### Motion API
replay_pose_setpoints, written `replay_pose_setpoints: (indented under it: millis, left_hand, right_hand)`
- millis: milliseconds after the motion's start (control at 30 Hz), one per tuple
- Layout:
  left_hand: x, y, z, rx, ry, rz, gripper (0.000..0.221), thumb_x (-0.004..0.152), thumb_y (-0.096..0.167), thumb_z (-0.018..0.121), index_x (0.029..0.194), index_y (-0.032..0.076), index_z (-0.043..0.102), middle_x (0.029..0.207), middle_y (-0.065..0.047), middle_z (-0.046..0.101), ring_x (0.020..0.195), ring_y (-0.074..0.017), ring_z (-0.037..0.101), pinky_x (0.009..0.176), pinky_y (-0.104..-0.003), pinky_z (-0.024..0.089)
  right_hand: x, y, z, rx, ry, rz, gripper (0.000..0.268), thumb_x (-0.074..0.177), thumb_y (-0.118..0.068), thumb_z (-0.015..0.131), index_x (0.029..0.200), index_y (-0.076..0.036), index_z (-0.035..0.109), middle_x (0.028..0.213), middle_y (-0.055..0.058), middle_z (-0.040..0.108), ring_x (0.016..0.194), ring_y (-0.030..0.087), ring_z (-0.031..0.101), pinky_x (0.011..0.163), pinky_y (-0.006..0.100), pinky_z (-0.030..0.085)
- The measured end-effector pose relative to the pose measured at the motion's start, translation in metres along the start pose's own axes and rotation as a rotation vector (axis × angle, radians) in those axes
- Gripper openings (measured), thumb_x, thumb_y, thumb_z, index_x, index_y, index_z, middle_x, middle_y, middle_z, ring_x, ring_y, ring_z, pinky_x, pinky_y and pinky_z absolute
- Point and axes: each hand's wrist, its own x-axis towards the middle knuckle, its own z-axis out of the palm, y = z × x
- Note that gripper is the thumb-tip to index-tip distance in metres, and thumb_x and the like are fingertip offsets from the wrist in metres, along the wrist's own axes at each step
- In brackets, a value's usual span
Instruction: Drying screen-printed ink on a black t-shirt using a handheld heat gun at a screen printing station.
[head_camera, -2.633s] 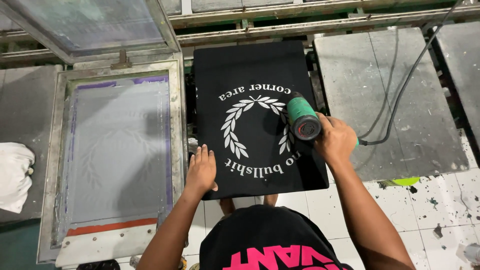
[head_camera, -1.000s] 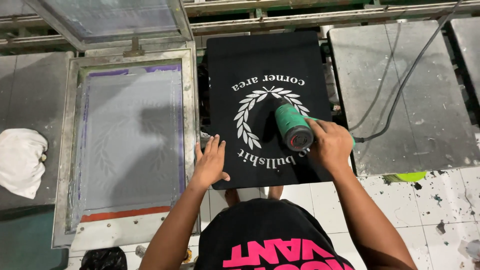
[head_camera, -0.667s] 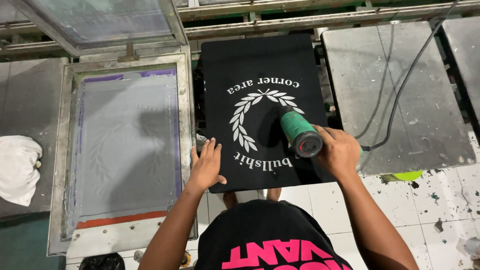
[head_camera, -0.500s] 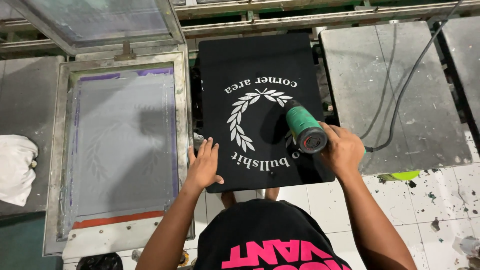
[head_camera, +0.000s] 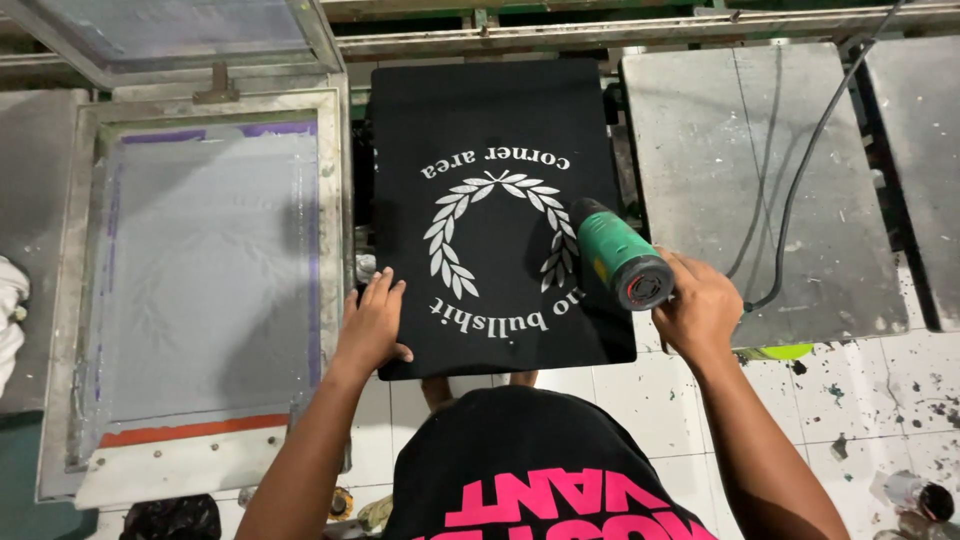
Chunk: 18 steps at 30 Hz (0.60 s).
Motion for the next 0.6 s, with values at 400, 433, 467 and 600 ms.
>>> replay_pose_setpoints:
  millis: [400,433,467,600]
  left_hand:
    - [0.0,0.014,-0.001,-0.077,-0.079,-0.129,0.125,0.057,0.013,0.1,0.159,0.009,0.028,0.171,-0.018,0.016,0.158,-0.0315,0.016,0.12,-0.066,0.018]
    - [-0.004,0.017,-0.003,-0.082,-0.082,-0.137,0.125,0.057,0.013,0.1,0.159,0.009,0.028,0.171,-0.018,0.016,0.158,-0.0315,0.016,0.12,-0.066,0.018]
    - [-0.006,0.019,-0.006,-0.087,-0.074,-0.138,0.119,0.061,0.018,0.098,0.158,0.008,0.03,0.17,-0.017,0.019,0.158,-0.0309,0.017,0.121,-0.064,0.016]
    - [-0.016,0.026,-0.01,-0.094,-0.028,-0.168,0.1,0.076,0.03,0.088,0.157,0.005,0.035,0.168,-0.018,0.026,0.156,-0.0312,0.023,0.122,-0.063,0.015]
  right_hand:
    - [-0.026,0.038,-0.012,0.063,-0.099,-0.082,0.041,0.078,-0.022,0.078,0.119,-0.025,0.078,0.106,-0.002,0.078,0.104,0.02,0.074,0.087,0.033,0.056]
    - [-0.025,0.038,-0.015,0.068,-0.104,-0.089,0.041,0.078,-0.022,0.078,0.119,-0.025,0.078,0.106,-0.002,0.078,0.104,0.02,0.074,0.087,0.033,0.056]
    - [-0.023,0.037,-0.016,0.09,-0.107,-0.101,0.041,0.078,-0.021,0.077,0.119,-0.025,0.077,0.105,-0.002,0.078,0.102,0.021,0.074,0.086,0.034,0.056]
    - [-0.029,0.029,-0.021,0.153,-0.143,-0.115,0.041,0.077,-0.019,0.077,0.117,-0.024,0.078,0.101,0.0,0.078,0.098,0.024,0.074,0.082,0.036,0.055]
